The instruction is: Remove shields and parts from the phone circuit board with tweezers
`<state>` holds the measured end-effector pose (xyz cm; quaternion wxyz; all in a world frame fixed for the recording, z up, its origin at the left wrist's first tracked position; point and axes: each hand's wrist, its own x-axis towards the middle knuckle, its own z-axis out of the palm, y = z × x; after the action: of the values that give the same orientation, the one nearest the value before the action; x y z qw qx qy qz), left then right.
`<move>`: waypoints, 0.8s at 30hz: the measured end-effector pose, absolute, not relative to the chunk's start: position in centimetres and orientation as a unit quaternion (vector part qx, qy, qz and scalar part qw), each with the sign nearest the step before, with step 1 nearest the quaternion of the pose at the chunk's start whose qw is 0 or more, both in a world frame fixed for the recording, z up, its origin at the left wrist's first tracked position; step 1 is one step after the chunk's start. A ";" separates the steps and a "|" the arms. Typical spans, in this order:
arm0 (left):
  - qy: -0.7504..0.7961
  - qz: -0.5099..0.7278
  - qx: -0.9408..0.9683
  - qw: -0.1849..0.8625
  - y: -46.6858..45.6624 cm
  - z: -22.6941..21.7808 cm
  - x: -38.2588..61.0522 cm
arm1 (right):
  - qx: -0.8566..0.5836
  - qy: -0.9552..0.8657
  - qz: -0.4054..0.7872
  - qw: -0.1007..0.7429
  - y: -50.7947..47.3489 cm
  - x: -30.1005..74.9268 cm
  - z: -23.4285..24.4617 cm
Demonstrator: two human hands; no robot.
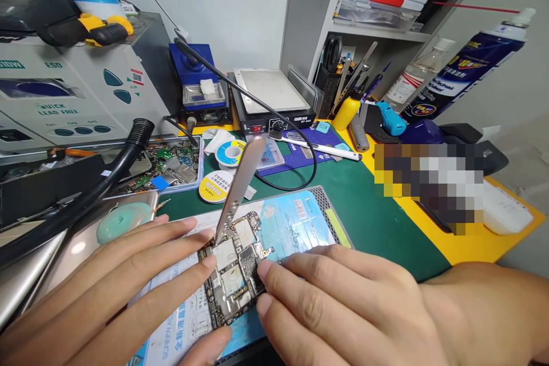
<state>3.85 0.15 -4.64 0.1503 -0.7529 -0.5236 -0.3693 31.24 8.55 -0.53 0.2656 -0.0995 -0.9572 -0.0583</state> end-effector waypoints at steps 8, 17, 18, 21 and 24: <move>-0.530 -0.367 -0.750 0.147 0.1 -4.5 4.0 | -0.070 -0.964 -0.066 0.247 8.9 31.6 -0.2; -0.531 -0.369 -0.748 0.147 0.0 -4.6 4.1 | -0.092 -0.960 -0.060 0.257 8.5 31.3 -0.4; -0.532 -0.369 -0.748 0.147 0.0 -4.6 4.1 | -0.089 -0.961 -0.061 0.253 8.5 31.4 -0.3; -0.534 -0.372 -0.746 0.141 -0.1 -4.6 4.1 | -0.084 -0.962 -0.067 0.250 8.5 31.4 -0.3; -0.536 -0.374 -0.744 0.142 -0.1 -4.6 4.2 | -0.096 -0.959 -0.078 0.257 8.4 31.2 -0.4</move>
<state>4.16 -0.08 -4.61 0.1416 -0.7439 -0.5355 -0.3740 31.22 8.43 -0.43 0.2567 -0.0960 -0.9586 -0.0778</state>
